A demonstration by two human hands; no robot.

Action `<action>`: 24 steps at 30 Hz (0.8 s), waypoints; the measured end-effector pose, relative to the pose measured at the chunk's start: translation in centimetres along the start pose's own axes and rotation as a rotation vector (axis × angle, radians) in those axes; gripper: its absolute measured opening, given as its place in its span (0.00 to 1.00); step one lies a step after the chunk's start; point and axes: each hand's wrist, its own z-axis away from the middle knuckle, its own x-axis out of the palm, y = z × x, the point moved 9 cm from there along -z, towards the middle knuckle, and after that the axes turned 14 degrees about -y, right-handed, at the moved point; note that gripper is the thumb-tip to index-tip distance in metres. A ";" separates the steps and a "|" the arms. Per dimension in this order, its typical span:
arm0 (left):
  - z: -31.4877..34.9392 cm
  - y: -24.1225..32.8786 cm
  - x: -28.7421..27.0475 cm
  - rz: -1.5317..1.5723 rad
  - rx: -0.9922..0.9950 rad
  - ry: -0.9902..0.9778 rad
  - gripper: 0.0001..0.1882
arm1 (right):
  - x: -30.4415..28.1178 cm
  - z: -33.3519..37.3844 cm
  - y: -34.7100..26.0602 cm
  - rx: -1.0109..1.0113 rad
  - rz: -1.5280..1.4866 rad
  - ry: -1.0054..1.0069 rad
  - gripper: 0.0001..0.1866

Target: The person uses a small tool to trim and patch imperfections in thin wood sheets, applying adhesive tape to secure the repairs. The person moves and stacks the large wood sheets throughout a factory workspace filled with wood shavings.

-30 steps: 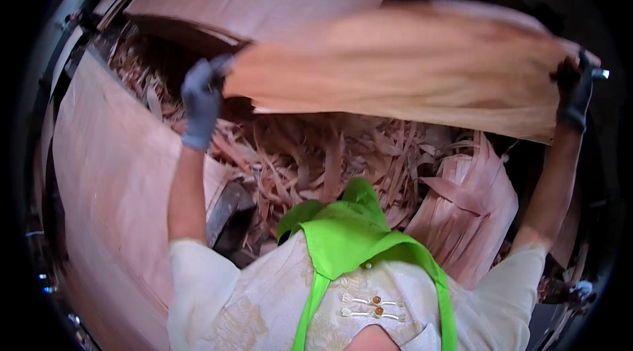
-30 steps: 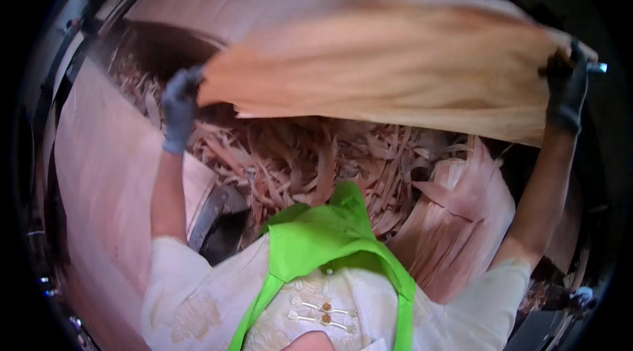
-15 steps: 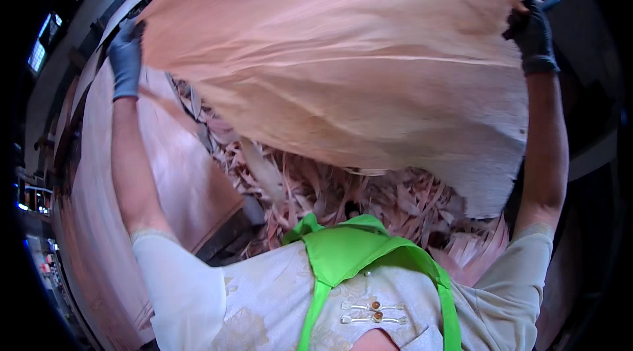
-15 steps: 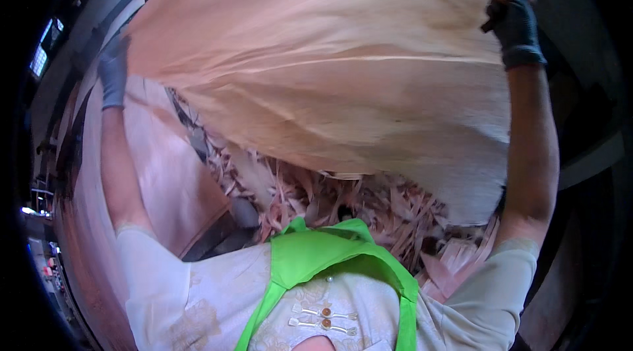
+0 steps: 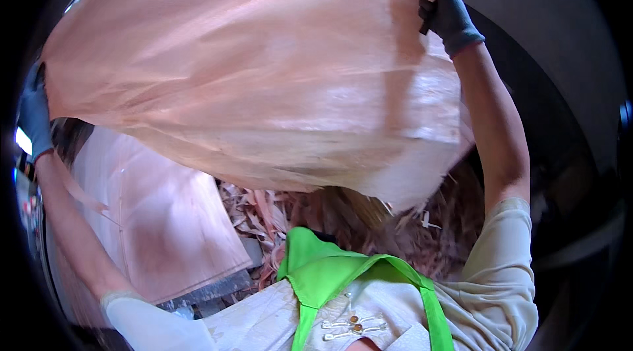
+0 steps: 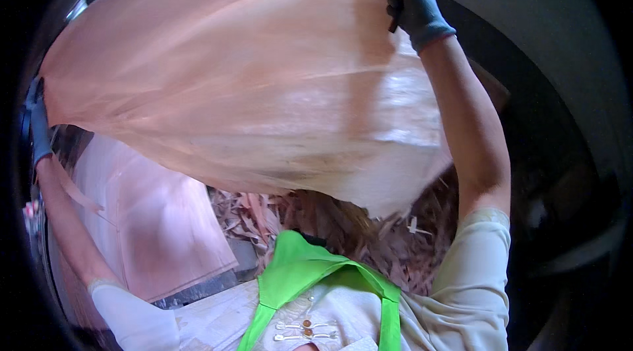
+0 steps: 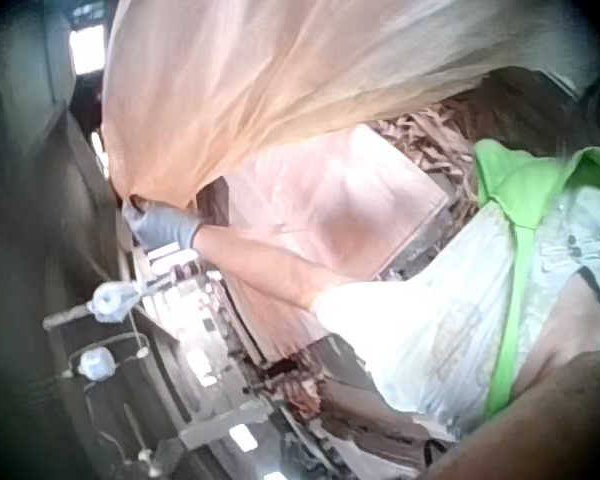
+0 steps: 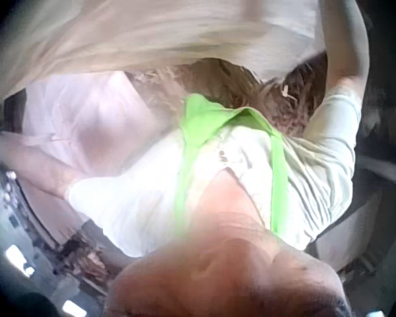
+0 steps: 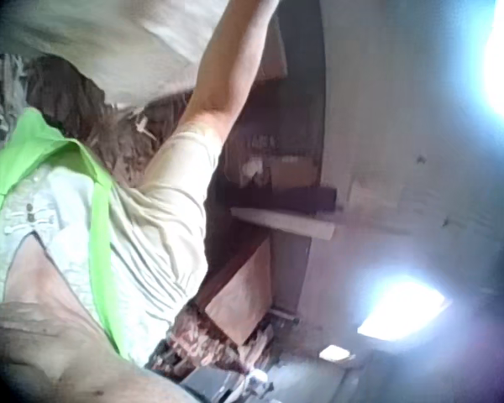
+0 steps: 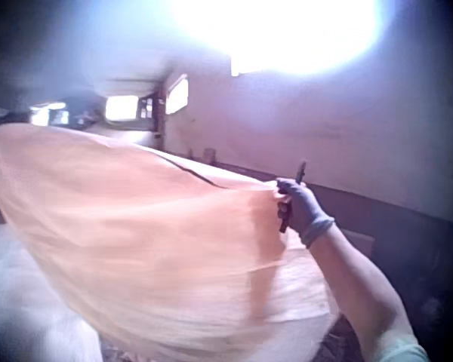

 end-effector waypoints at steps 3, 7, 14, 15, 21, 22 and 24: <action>3.3 5.0 4.7 -0.182 -0.426 -0.292 0.17 | 2.0 -7.5 7.7 0.134 0.036 -0.034 0.13; 3.7 -0.3 5.9 -0.326 -0.322 -0.152 0.14 | 6.7 -19.8 16.1 0.178 -0.080 -0.078 0.09; 11.6 -9.4 17.2 -0.470 -0.463 -0.557 0.10 | 17.4 -29.8 30.5 0.327 -0.021 -0.114 0.08; 14.1 -5.1 18.8 -0.483 -0.503 -0.643 0.11 | 14.1 -27.6 33.6 0.415 -0.024 -0.130 0.08; 15.3 -6.9 8.2 -0.844 -0.806 -0.355 0.14 | 27.6 -36.9 41.1 0.294 -0.578 -0.403 0.05; 12.9 -6.4 4.5 -0.936 -0.850 -0.297 0.15 | 31.2 -40.1 38.4 0.233 -0.581 -0.439 0.06; 16.0 -6.1 -1.5 -1.027 -0.915 -0.149 0.15 | 37.0 -41.5 37.3 0.162 -0.672 -0.514 0.08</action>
